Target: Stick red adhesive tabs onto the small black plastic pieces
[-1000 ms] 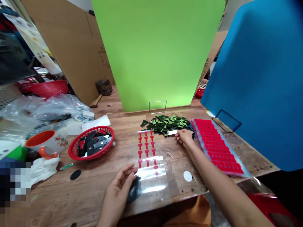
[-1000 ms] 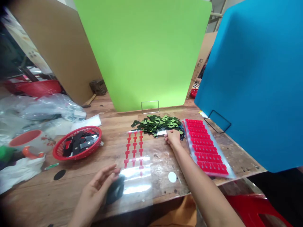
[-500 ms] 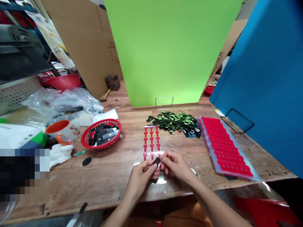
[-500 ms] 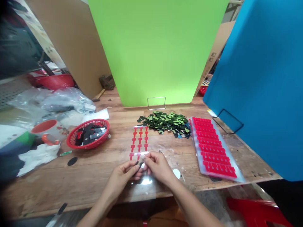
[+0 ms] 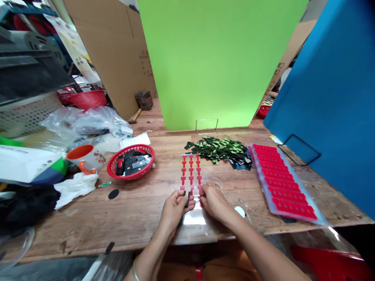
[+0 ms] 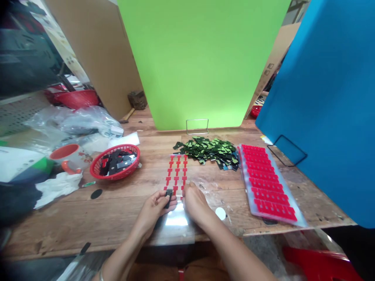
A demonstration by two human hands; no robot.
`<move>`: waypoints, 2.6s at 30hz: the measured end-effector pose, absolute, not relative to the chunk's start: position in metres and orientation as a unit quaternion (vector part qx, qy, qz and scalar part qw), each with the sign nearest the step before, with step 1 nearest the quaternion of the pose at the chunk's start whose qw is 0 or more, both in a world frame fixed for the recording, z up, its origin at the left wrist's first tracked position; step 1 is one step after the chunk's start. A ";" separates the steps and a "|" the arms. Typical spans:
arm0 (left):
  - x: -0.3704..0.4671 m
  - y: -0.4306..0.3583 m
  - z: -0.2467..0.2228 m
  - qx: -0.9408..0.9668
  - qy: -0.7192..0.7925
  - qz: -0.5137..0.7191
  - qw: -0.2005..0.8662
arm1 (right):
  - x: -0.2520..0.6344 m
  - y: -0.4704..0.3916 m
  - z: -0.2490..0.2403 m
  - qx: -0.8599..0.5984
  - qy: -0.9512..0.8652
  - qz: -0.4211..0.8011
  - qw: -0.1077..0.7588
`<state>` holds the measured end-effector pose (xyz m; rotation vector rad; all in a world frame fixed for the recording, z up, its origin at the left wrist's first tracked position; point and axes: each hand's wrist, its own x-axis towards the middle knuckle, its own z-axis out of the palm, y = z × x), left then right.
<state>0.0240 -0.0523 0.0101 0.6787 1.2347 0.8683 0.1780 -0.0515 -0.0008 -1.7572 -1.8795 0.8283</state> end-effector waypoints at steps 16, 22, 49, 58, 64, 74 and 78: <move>0.024 -0.054 0.015 0.306 0.544 0.381 0.682 | 0.171 -0.073 -0.005 -0.637 -0.692 0.231 0.250; 0.024 -0.054 0.011 0.302 0.555 0.386 0.672 | 0.187 -0.076 0.000 -0.596 -0.596 0.384 0.378; 0.027 -0.076 0.042 0.254 0.492 0.349 0.756 | 0.157 -0.088 0.008 -0.527 -0.442 0.520 0.507; 0.027 -0.077 0.042 0.266 0.480 0.349 0.760 | 0.157 -0.088 0.009 -0.522 -0.440 0.531 0.501; 0.029 -0.076 0.046 0.262 0.482 0.350 0.759 | 0.156 -0.090 0.009 -0.526 -0.437 0.533 0.498; 0.029 -0.076 0.044 0.275 0.471 0.342 0.765 | 0.157 -0.090 0.008 -0.533 -0.446 0.514 0.503; 0.031 -0.076 0.042 0.285 0.483 0.350 0.750 | 0.154 -0.091 0.009 -0.522 -0.437 0.524 0.512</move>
